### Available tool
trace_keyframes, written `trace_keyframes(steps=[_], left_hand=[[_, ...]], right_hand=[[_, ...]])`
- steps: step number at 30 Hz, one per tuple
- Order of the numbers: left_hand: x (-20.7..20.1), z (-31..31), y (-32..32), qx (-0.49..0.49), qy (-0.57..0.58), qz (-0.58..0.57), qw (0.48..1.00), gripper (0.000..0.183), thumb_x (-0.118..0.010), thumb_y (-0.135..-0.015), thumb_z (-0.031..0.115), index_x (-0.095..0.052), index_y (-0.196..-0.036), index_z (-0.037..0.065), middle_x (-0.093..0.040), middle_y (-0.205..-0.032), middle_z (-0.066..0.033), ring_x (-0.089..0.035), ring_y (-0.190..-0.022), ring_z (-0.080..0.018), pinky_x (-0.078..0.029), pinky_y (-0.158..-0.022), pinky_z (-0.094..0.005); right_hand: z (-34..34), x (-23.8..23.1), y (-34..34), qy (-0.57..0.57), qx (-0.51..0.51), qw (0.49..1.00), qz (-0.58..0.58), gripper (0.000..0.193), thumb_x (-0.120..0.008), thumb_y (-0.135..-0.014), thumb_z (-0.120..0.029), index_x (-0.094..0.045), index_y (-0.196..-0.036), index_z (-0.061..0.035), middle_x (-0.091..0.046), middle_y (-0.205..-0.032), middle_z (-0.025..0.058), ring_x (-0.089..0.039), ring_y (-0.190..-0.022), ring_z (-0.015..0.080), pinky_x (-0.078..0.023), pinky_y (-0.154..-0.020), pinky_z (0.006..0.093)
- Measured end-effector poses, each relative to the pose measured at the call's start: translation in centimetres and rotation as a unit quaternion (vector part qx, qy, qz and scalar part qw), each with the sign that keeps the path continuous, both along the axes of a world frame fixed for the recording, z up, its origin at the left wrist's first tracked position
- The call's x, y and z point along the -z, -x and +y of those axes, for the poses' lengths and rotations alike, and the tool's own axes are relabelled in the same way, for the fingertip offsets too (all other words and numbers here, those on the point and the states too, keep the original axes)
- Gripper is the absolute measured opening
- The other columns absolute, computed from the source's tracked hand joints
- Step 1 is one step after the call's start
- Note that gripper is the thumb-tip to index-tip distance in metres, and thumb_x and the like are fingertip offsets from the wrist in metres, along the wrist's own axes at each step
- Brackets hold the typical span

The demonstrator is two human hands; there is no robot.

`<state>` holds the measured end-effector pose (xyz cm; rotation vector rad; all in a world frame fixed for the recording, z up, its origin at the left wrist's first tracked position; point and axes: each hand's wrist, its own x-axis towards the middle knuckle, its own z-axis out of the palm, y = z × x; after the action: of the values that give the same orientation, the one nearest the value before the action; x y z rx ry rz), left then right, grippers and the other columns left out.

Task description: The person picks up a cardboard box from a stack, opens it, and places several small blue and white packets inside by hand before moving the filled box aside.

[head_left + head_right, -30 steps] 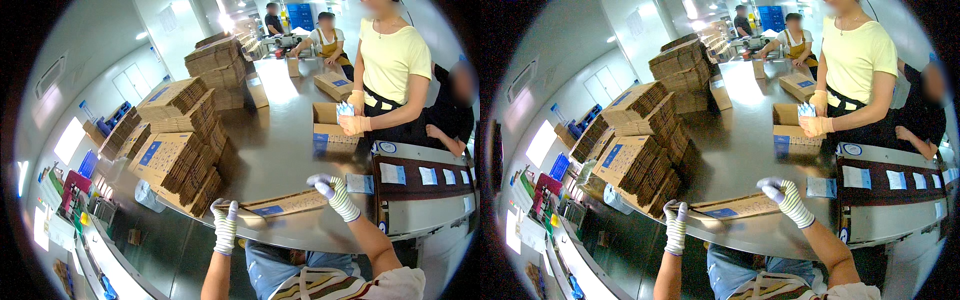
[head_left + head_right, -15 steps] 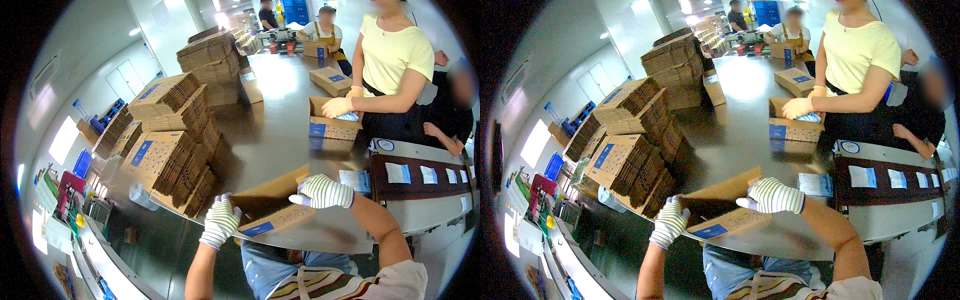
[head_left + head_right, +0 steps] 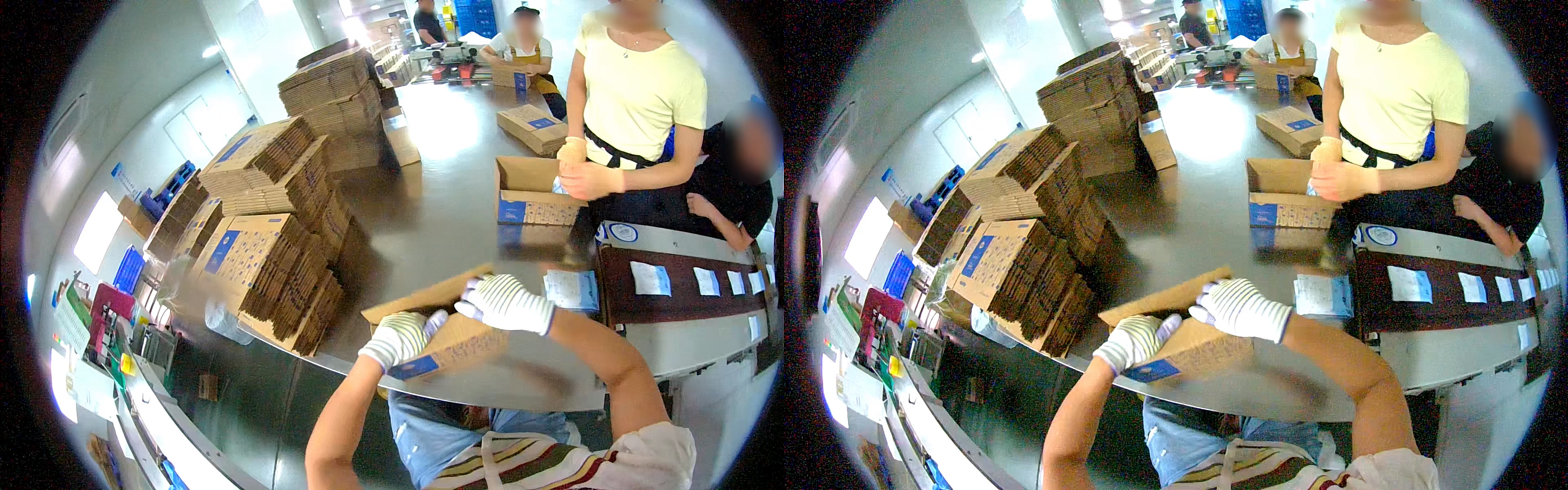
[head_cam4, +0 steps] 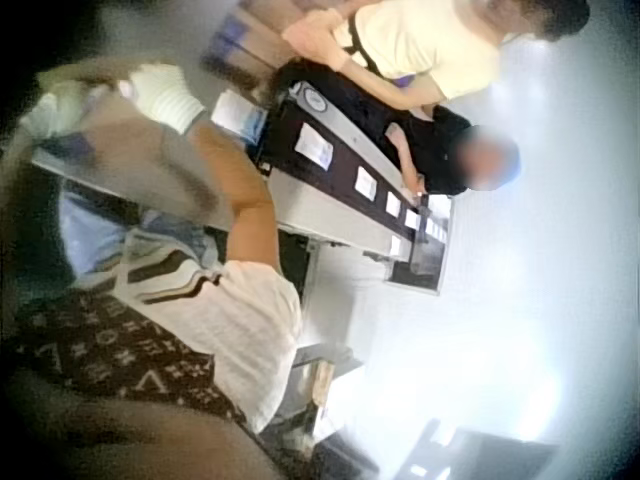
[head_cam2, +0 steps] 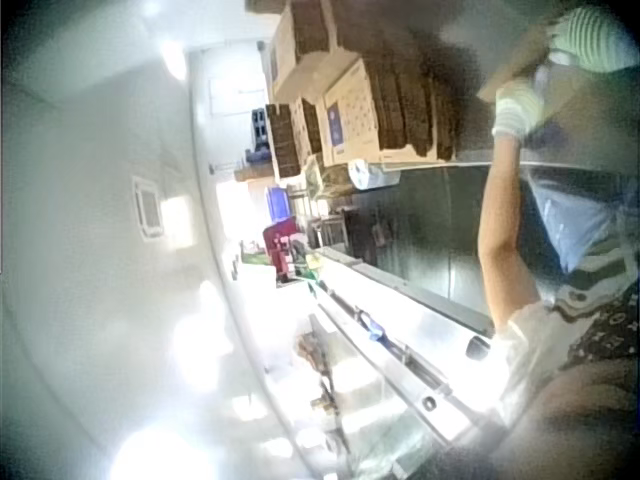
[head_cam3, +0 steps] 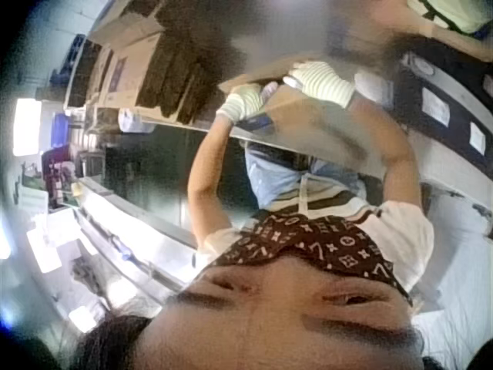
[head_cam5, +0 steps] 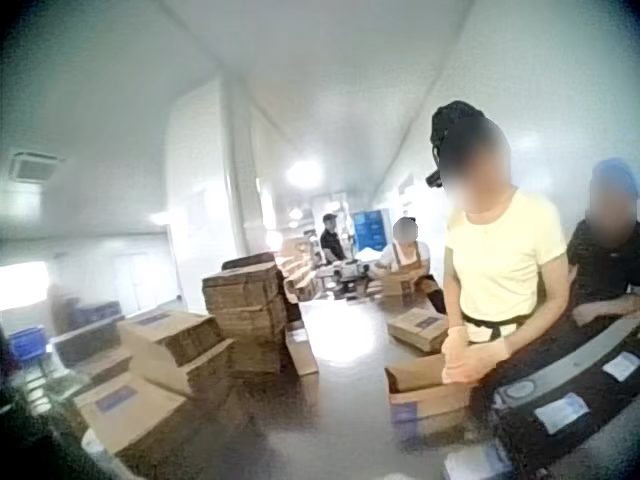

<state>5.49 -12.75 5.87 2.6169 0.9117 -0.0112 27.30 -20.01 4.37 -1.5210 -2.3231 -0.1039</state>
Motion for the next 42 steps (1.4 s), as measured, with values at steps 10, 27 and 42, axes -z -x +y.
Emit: trace_keyframes(steps=[10,27,42], left_hand=[[1.2,-5.8,-1.7,0.010,-0.207,-0.031,0.978,0.063,-0.063,-0.078,0.044,-0.048,-0.119,-0.002,-0.062,-0.097,-0.0202,-0.062,-0.089,-0.0353,-0.050,-0.075,-0.0439],[3.5,-8.3,0.1,-0.157,0.393,-0.530,0.735,0.063,-0.072,-0.080,0.013,-0.036,-0.131,0.003,-0.055,-0.119,-0.0120,-0.051,-0.110,-0.0189,-0.044,-0.094,-0.0335],[11.9,-6.7,13.6,-0.178,0.158,-0.036,0.971,0.059,-0.067,-0.082,0.030,-0.044,-0.125,-0.002,-0.060,-0.112,-0.0208,-0.061,-0.099,-0.0362,-0.051,-0.079,-0.0420]], right_hand=[[-0.8,-0.7,0.3,-0.014,0.039,0.999,-0.026,0.026,-0.056,-0.084,-0.032,-0.065,-0.094,-0.0097,-0.060,-0.097,0.0093,-0.053,-0.093,0.0281,-0.044,-0.084,0.0422],[-4.9,-6.4,0.9,-0.022,0.084,0.929,0.361,0.067,-0.072,-0.076,-0.036,-0.044,-0.123,0.0047,-0.060,-0.104,0.0244,-0.060,-0.099,0.0352,-0.049,-0.084,0.0408],[-0.2,0.0,8.0,0.061,-0.070,0.994,-0.058,0.046,-0.069,-0.070,-0.037,-0.057,-0.103,-0.0062,-0.060,-0.096,0.0116,-0.058,-0.092,0.0276,-0.048,-0.079,0.0397]])
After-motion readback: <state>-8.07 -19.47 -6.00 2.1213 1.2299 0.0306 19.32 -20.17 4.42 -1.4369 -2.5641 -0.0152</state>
